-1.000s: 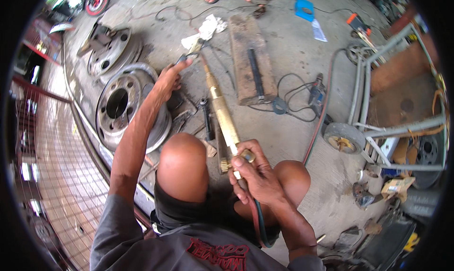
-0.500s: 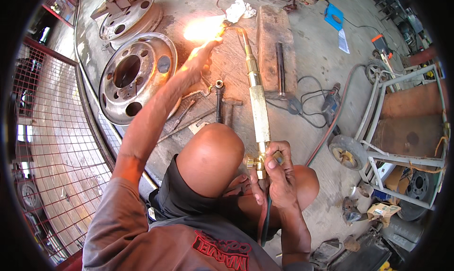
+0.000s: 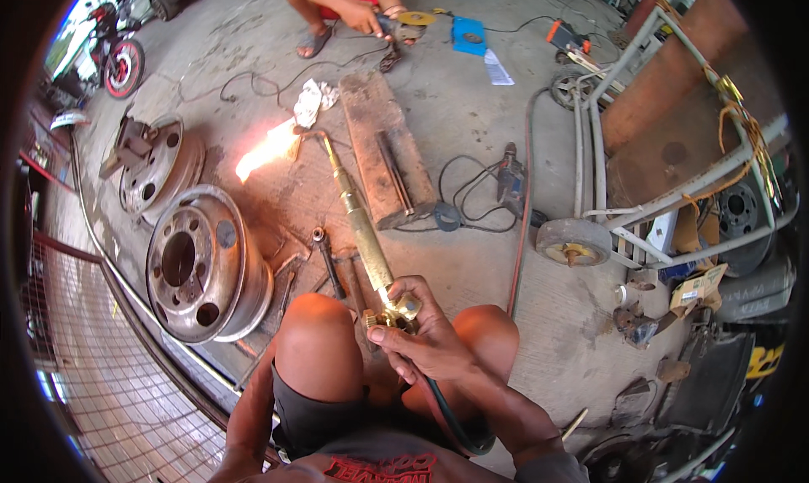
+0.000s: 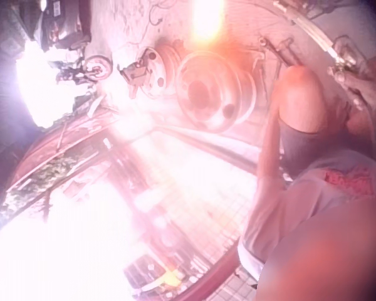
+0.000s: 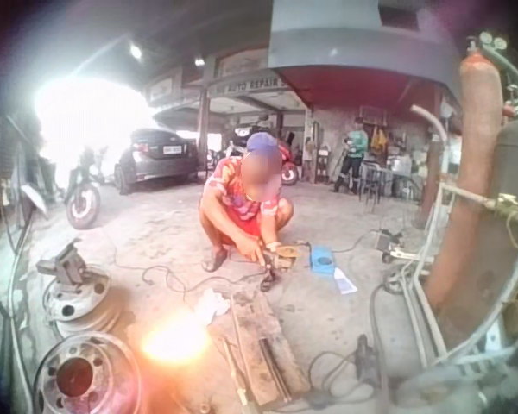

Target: The person sits on the workshop floor and uses a blowtorch to heat a metal rod. After heating, they pour liquid from a plastic bottle onto the rod to cool it and then inspect the result.

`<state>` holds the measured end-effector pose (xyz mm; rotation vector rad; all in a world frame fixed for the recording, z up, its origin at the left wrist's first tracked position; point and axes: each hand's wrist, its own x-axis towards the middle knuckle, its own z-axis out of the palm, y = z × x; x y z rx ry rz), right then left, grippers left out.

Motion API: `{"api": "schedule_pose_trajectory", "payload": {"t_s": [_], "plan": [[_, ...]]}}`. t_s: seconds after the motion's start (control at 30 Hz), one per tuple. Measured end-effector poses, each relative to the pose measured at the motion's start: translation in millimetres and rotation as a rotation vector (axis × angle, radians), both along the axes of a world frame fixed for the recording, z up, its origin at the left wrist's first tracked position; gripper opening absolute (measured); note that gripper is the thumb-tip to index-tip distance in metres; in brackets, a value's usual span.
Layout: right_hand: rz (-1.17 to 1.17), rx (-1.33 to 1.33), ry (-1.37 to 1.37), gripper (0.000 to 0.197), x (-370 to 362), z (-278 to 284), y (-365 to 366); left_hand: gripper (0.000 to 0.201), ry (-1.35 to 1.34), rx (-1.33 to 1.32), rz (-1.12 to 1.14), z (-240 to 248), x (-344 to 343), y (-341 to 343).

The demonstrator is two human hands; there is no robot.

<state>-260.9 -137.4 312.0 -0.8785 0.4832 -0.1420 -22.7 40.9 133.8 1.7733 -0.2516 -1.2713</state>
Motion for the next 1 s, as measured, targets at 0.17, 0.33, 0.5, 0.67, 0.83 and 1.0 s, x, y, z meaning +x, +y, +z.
{"api": "schedule_pose_trajectory", "payload": {"t_s": [0.17, 0.33, 0.5, 0.67, 0.83, 1.0], "plan": [[0.014, -0.005, -0.021, 0.042, 2.9, 3.3, 1.4, 0.038, 0.032, -0.105, 0.225, 48.9, 10.9, 8.1], [0.029, -0.016, 0.002, 0.04, 1.5, 5.9, 0.9, 0.034, 0.035, -0.321, 0.216, 94.8, 46.3, 9.0], [0.003, -0.04, -0.051, 0.04, -0.7, -0.7, 2.8, 0.036, -0.119, -0.458, 0.307, 158.8, 37.3, -4.8], [0.001, -0.073, -0.086, 0.041, -4.3, -5.0, 4.8, 0.035, -0.219, -0.539, 0.257, 201.3, 12.6, -22.0], [-0.043, -0.063, -0.065, 0.026, -6.0, 4.7, 6.9, 0.034, -0.367, -0.276, -0.07, 223.2, -12.7, -44.9], [-0.108, -0.028, 0.027, 0.019, -7.0, 14.0, 9.2, 0.042, -0.45, -0.241, -0.49, 219.6, -65.9, -67.0]]}}
